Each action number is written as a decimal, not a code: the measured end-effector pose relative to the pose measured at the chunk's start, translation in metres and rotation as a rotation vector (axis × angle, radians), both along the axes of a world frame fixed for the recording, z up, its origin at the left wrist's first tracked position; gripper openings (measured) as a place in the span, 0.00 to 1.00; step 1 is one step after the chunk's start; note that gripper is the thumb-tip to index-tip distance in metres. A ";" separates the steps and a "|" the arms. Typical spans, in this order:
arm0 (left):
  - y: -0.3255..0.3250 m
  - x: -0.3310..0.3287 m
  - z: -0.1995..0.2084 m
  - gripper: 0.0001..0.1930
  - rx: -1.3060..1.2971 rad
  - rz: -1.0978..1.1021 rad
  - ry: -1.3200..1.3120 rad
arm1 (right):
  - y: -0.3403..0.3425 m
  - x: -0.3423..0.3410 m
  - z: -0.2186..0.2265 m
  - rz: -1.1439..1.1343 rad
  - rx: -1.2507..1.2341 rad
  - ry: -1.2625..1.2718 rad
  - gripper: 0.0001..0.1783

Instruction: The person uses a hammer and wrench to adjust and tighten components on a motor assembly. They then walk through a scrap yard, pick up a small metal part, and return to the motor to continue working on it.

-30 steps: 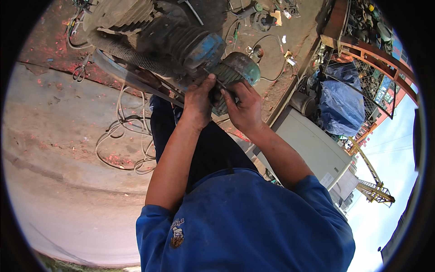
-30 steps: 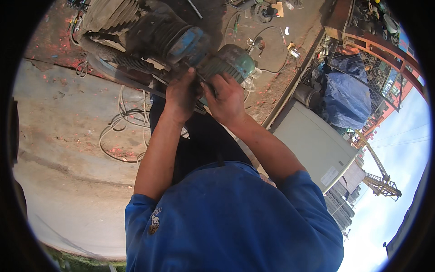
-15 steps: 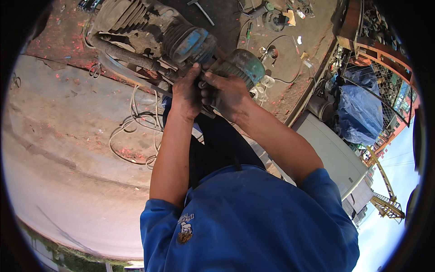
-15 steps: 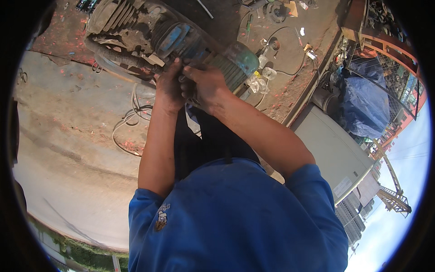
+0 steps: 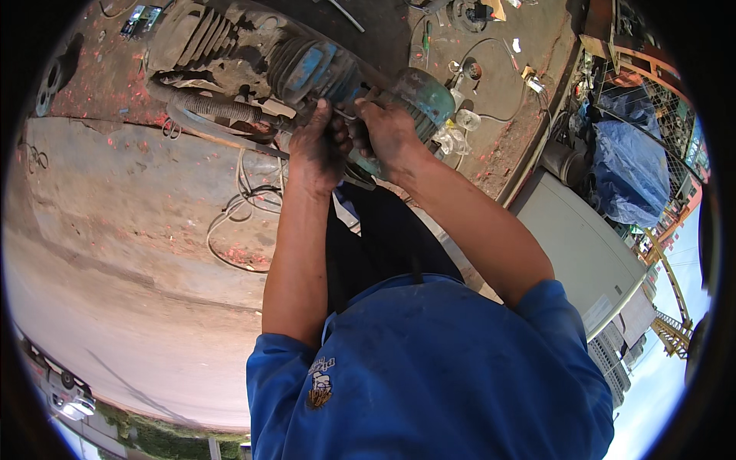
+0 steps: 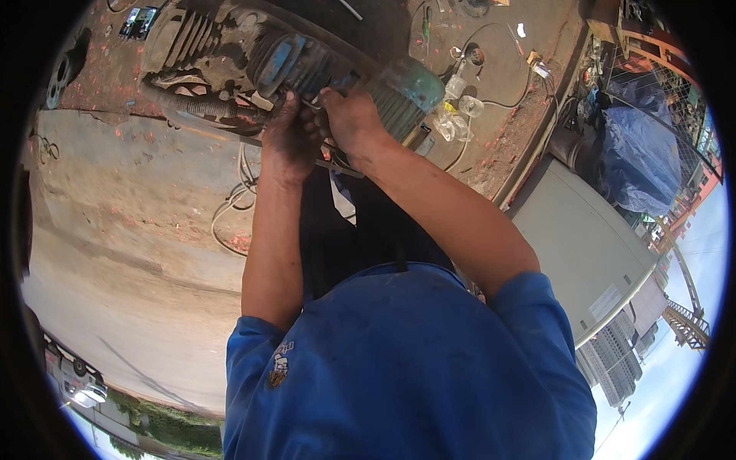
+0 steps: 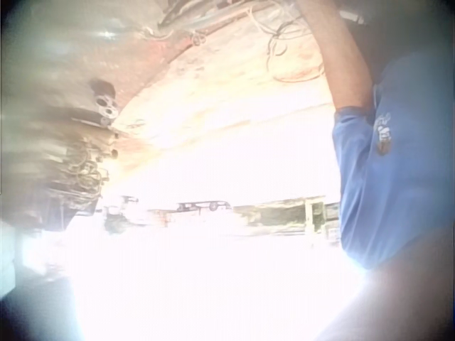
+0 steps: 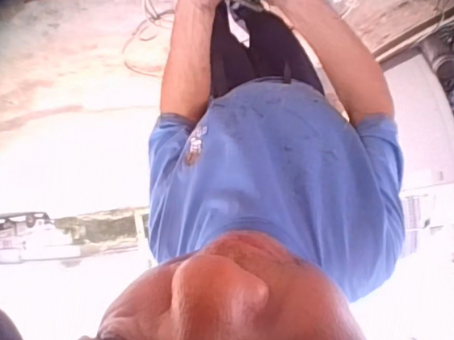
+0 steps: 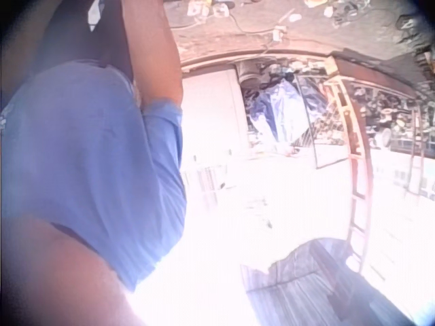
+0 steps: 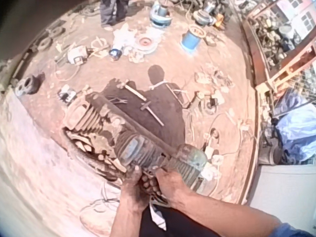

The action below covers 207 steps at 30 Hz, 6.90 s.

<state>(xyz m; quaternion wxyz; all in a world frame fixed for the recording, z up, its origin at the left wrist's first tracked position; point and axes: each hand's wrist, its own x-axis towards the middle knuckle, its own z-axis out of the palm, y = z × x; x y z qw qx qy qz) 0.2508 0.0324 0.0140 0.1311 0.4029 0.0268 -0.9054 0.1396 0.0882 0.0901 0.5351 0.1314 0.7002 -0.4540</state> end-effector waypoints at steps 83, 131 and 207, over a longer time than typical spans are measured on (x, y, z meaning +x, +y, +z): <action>-0.021 -0.006 0.034 0.11 -0.125 -0.256 -0.136 | 0.026 0.018 0.042 0.074 0.039 0.180 0.20; -0.023 0.003 0.006 0.10 -0.035 -0.149 -0.030 | 0.031 0.033 0.043 0.712 0.035 1.229 0.15; -0.051 0.011 0.036 0.06 -2.490 -0.870 -0.723 | -0.010 -0.065 0.094 0.375 0.200 0.899 0.19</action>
